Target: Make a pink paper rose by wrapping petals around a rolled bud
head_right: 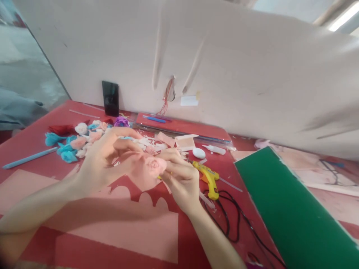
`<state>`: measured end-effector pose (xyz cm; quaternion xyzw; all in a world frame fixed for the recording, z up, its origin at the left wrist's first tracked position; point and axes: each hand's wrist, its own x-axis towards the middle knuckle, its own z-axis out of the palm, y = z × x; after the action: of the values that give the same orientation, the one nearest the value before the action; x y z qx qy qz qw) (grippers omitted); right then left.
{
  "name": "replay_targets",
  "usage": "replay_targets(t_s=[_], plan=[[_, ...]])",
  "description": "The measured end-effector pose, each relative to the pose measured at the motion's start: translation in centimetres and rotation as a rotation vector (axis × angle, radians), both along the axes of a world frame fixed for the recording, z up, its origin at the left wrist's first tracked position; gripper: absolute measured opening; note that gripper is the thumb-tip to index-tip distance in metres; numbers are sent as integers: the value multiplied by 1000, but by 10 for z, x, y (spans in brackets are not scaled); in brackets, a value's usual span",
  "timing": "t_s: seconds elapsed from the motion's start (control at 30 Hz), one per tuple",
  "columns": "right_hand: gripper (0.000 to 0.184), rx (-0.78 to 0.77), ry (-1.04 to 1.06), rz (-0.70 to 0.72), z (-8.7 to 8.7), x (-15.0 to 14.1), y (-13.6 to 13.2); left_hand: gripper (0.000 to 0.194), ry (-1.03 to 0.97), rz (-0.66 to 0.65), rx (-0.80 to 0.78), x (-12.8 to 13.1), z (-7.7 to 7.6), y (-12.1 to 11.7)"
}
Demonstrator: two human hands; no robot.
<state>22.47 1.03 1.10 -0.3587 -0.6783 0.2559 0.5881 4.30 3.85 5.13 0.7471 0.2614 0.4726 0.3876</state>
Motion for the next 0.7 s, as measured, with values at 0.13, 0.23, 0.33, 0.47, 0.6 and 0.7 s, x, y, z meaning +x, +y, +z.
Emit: replay_targets(t_s=[0.13, 0.23, 0.33, 0.47, 0.6, 0.7], plan=[[19, -13, 142, -122, -6, 2, -3, 17, -8, -27, -38, 4, -4, 5], [22, -43, 176, -173, -8, 2, -3, 14, -18, 6, -34, 8, -6, 10], [23, 33, 152, -267, -8, -1, -3, 16, -99, 23, -5, 10, -6, 12], [27, 239, 23, -376, -7, -8, -5, 14, -177, 51, 92, 12, -7, 5], [24, 280, -61, -343, -6, -11, -7, 16, -145, -16, 155, 13, -10, -6], [25, 292, -94, -279, -6, -10, -7, 18, -96, -44, 156, 12, -10, -12]])
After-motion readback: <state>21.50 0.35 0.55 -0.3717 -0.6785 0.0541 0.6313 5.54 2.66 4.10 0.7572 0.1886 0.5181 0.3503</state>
